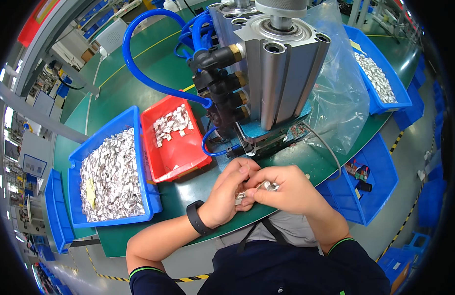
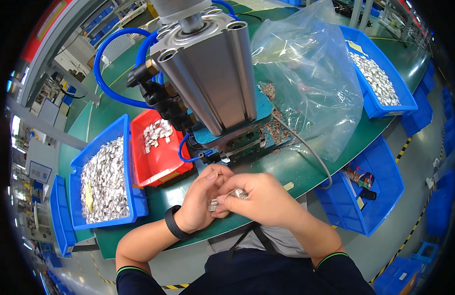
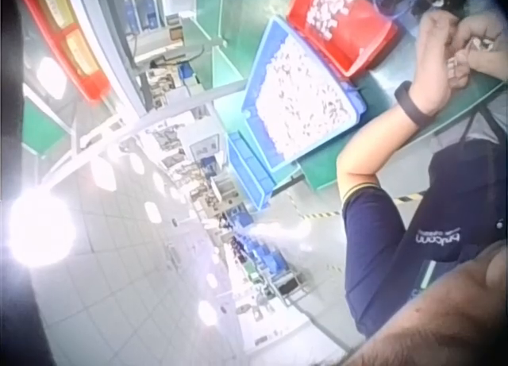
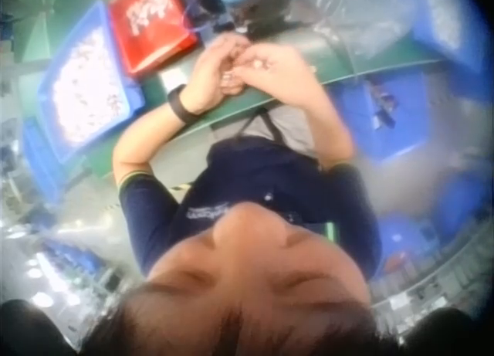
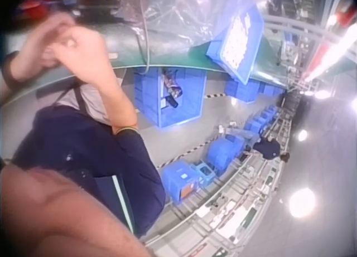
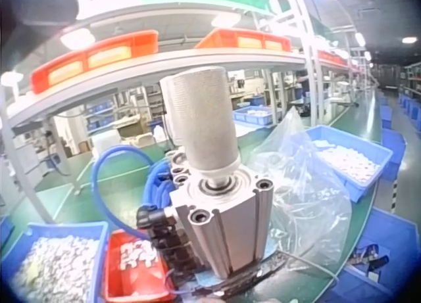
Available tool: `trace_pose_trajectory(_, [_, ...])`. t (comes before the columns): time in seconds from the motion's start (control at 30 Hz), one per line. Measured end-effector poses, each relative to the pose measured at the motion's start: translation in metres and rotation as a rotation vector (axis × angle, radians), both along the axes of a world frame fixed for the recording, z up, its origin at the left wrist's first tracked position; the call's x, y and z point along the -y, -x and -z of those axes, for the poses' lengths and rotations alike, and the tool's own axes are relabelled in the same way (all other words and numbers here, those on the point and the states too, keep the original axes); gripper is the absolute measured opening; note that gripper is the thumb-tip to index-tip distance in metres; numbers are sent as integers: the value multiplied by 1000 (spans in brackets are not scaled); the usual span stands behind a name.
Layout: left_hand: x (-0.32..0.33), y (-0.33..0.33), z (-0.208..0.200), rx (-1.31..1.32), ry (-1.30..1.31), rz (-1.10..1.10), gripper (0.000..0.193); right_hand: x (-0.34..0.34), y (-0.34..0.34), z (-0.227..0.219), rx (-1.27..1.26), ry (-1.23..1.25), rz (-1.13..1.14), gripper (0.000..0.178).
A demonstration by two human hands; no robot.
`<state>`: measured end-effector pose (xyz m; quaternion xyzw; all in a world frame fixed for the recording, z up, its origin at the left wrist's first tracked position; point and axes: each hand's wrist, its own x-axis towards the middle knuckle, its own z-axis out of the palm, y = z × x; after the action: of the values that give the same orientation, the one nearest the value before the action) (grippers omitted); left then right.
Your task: The person picks up a connector and a wire, aligns them, and inserts the wire into the connector. They then place the assembly into a pneumatic press to crimp them together before retrieving more parts from a bin.
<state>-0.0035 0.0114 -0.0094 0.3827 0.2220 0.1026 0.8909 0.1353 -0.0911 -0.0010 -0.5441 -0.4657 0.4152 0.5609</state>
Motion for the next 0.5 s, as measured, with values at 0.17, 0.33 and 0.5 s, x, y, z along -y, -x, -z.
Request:
trace_pose_trajectory(0.17, [3, -5, 8, -34, -173, -84, 31, -2, 8, -19, 467, 42, -103, 16])
trace_pose_trajectory(0.33, [-3, -1, 4, 82, 99, 45, 35, 2, 1, -9, 313, 10, -8, 15])
trace_pose_trajectory(0.5, [-2, 1, 1, 74, 85, -6, 32, 1, -12, -2, -336, 186, 111, 15])
